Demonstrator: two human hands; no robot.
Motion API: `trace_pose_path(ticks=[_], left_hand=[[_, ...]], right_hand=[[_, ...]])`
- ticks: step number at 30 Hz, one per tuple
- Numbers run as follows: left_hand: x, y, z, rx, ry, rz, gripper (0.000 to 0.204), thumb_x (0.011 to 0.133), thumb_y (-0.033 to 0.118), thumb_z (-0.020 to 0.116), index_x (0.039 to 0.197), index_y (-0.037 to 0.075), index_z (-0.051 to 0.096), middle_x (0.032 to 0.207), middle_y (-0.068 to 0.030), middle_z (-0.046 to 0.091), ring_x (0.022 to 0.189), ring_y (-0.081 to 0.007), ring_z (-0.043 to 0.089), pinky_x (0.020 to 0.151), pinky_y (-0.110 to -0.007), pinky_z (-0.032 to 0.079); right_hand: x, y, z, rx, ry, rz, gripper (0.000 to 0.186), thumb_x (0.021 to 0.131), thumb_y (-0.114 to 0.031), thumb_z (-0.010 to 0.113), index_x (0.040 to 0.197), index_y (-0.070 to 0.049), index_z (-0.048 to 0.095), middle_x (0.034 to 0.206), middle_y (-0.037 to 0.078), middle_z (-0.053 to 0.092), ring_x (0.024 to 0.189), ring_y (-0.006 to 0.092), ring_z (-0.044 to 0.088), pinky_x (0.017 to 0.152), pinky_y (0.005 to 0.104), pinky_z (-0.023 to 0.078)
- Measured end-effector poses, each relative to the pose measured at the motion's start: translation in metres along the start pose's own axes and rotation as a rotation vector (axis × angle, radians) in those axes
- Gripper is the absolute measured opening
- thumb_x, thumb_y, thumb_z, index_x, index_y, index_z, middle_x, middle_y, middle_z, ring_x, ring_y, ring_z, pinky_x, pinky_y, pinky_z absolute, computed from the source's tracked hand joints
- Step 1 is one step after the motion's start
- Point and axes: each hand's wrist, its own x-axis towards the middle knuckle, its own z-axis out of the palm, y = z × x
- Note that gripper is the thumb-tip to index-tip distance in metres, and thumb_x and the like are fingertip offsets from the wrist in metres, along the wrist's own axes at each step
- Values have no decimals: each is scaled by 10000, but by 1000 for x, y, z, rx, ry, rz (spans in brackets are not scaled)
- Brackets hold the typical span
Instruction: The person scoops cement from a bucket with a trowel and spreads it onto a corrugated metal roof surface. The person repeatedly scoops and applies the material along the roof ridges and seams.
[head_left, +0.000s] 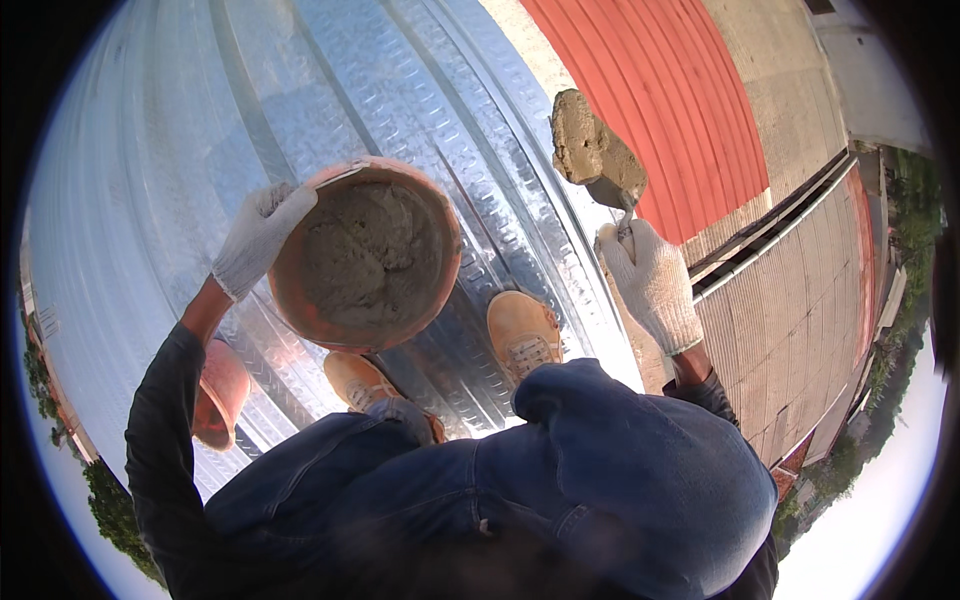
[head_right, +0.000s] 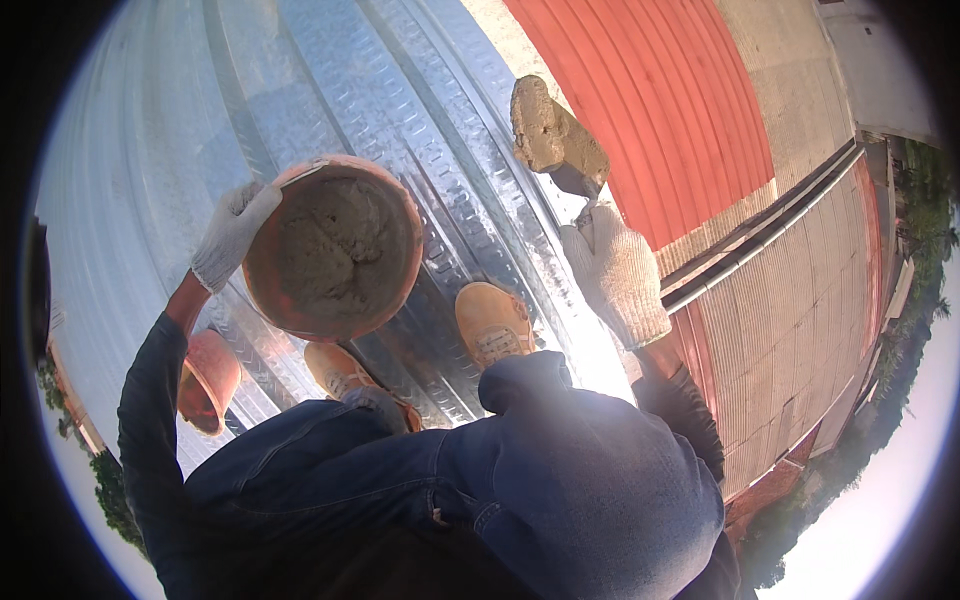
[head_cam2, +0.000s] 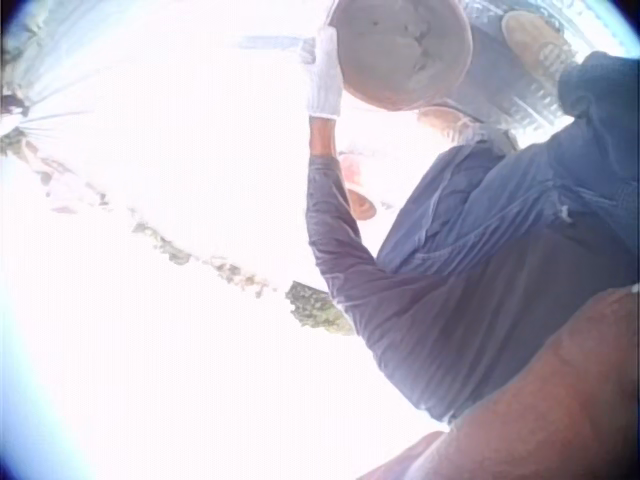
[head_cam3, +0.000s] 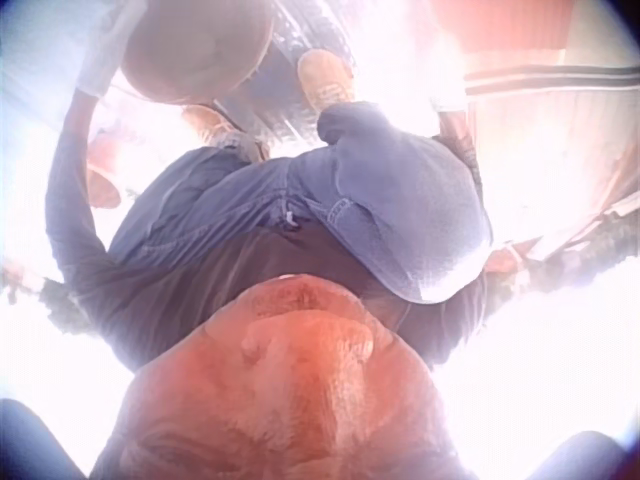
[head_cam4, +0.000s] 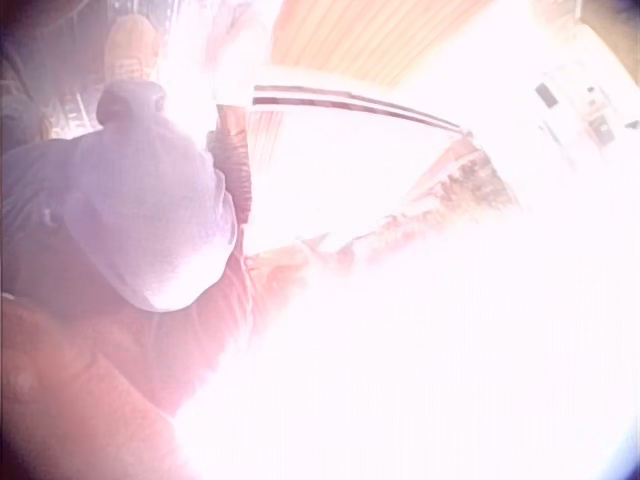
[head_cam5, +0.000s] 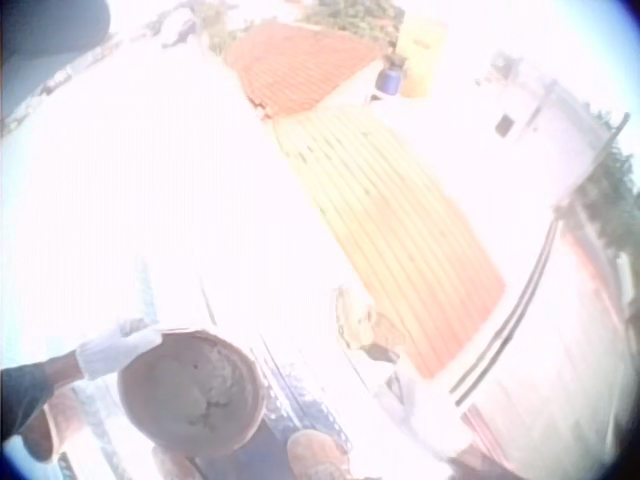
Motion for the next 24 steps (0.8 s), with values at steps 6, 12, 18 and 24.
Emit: trace_pose_path(ticks=[6,12,18,24], left_hand=[[-20,-15,4,-44,92,-75,408,1123,437,703,1013,50,769,902,66,639,842,-57,570,740,-275,486],[-38,15,36,-133,144,-155,584,1071,591,728,1105,14,806,889,-6,702,856,-112,659,784,-318,551],[-48,26,50,-36,146,-119,635,1068,617,697,1025,-6,811,804,-46,687,762,-126,649,722,-351,553],[-69,21,60,-59,201,-32,609,1065,596,703,1003,-2,802,740,-34,655,692,-122,615,654,-363,539]], right_hand=[[54,15,22,-178,159,-42,315,1084,-289,711,1109,18,644,826,225,688,761,385,740,718,476,585],[57,-12,-19,346,-129,-98,351,1120,-268,652,1273,46,687,997,194,729,865,254,729,827,380,593],[27,-89,-17,-319,-359,-549,242,1099,-254,685,1166,-23,715,917,117,714,778,283,746,741,424,597],[17,-138,53,-332,-592,-617,341,1109,-349,661,1080,-12,697,880,198,752,825,390,783,765,510,621]])
